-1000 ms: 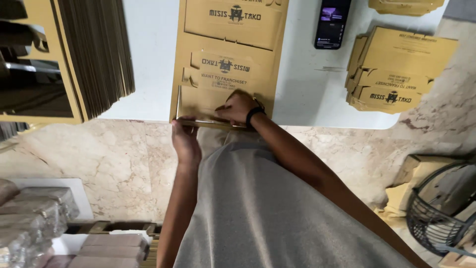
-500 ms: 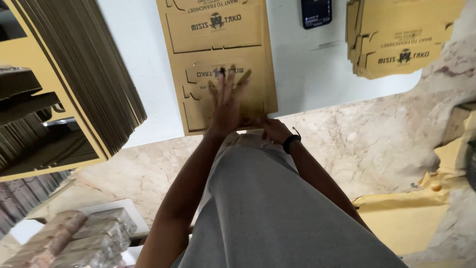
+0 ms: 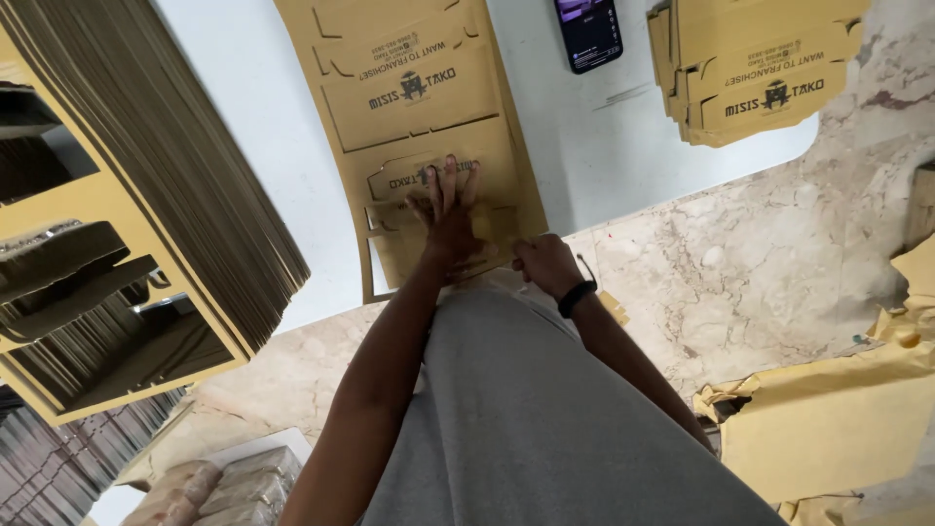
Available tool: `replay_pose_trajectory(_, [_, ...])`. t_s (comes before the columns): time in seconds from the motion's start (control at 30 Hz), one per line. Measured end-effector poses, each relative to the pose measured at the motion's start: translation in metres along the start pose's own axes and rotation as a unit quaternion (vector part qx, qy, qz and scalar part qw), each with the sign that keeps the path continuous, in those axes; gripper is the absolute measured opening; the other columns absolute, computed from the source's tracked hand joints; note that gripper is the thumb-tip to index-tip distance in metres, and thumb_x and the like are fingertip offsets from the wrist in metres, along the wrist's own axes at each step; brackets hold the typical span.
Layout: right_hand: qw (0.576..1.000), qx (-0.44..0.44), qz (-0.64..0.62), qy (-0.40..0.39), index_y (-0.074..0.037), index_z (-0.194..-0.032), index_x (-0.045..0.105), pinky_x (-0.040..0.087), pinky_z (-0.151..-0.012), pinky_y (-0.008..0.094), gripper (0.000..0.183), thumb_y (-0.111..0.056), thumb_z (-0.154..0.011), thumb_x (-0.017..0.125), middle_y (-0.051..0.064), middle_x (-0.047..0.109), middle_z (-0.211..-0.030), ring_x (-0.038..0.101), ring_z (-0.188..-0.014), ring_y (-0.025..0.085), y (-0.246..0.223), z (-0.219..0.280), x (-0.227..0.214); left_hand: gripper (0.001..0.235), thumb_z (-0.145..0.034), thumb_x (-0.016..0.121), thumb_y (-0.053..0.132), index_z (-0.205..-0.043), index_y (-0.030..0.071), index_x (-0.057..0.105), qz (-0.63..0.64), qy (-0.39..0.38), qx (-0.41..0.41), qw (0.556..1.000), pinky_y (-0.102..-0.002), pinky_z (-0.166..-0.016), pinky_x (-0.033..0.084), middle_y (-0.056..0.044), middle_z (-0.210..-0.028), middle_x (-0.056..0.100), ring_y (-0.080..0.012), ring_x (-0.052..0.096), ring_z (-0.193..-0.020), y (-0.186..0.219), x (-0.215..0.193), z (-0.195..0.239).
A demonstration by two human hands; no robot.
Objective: Folding and processing die-cut cardboard sheets into packaging inserts.
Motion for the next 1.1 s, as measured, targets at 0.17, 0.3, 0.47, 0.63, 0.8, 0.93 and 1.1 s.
replay_pose_trajectory(0.17, [0.984,-0.011,0.167,-0.056,0.0,-0.081,0.078,0.054,-0.084,0.049,0.055,-0.049,-0.088,0.055,0.022,0.074,-0.079,0.073,-0.09,0.04,0.017,-0.038,-0.002,0.145,-0.059,0.096,0.048,-0.167,0.037,0.0,0.036,-0.009,-0.002,0.999,-0.083,-0.112,0.002,-0.007,-0.174,-0.011,-0.0404,-0.008,-0.158,-0.008,0.003,-0.005])
replay_pose_trajectory(0.3, [0.884,-0.266,0.334,0.189,0.007,-0.106,0.066,0.049,-0.094,0.054,0.038,-0.026,-0.099,0.049,0.028,0.064,-0.1,0.065,-0.103,0.045,0.024,-0.103,0.007,0.112,-0.071,0.091,0.038,-0.163,0.035,0.027,0.183,-0.011,-0.015,0.983,-0.083,-0.114,0.008,-0.001,-0.173,0.005,-0.0373,-0.001,-0.158,-0.011,-0.003,-0.008])
replay_pose_trajectory(0.47, [0.972,-0.085,0.093,0.201,-0.018,-0.151,0.04,0.052,-0.099,0.053,0.059,-0.035,-0.097,0.057,0.012,0.044,-0.131,0.049,-0.128,0.036,-0.035,-0.109,0.016,0.094,-0.087,0.086,0.029,-0.158,0.028,0.025,0.449,0.193,-0.199,0.849,-0.071,-0.116,0.026,-0.018,-0.159,0.024,-0.0458,0.022,-0.149,-0.003,-0.079,-0.017])
replay_pose_trajectory(0.63, [0.944,-0.093,0.077,0.307,-0.003,-0.128,0.049,0.054,-0.087,0.052,0.046,-0.032,-0.093,0.059,0.018,0.042,-0.119,0.049,-0.116,0.041,-0.053,-0.115,0.028,0.127,-0.079,0.084,0.068,-0.164,0.04,-0.006,0.37,0.048,-0.331,0.867,-0.083,-0.11,-0.011,-0.02,-0.168,-0.023,-0.0477,-0.018,-0.154,-0.006,-0.095,-0.03])
replay_pose_trajectory(0.8, [0.98,-0.007,-0.132,0.148,-0.017,-0.128,0.043,0.052,-0.094,0.053,0.06,-0.056,-0.089,0.067,0.021,0.061,-0.128,0.06,-0.124,0.043,-0.067,-0.094,-0.006,0.14,-0.068,0.09,0.07,-0.163,0.042,-0.008,0.413,0.046,-0.349,0.84,-0.083,-0.107,-0.017,-0.012,-0.168,-0.029,-0.0464,-0.023,-0.153,-0.016,-0.082,-0.033])
replay_pose_trajectory(0.93, [0.984,-0.076,-0.103,0.127,-0.015,-0.138,0.055,0.056,-0.095,0.052,0.054,-0.041,-0.093,0.065,0.023,0.065,-0.132,0.063,-0.124,0.044,-0.066,-0.123,-0.028,0.144,-0.068,0.092,0.067,-0.164,0.036,-0.01,0.397,0.044,-0.36,0.843,-0.084,-0.108,-0.012,-0.013,-0.168,-0.029,-0.0469,-0.021,-0.153,-0.018,-0.079,-0.042])
replay_pose_trajectory(1.1, [0.975,-0.104,-0.019,0.194,-0.017,-0.11,0.077,0.062,-0.077,0.045,0.032,-0.038,-0.086,0.075,0.012,0.076,-0.104,0.072,-0.102,0.036,-0.02,-0.18,-0.012,0.142,-0.067,0.093,0.063,-0.164,0.037,-0.007,0.375,0.066,-0.374,0.846,-0.086,-0.106,-0.015,-0.011,-0.169,-0.022,-0.0463,-0.016,-0.154,-0.017,-0.071,-0.044])
Point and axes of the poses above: each hand's wrist, its own z-axis away from the middle knuckle, its own x-axis out of the palm, y = z × x, the point moved 4 cm from there along -z, towards the middle knuckle
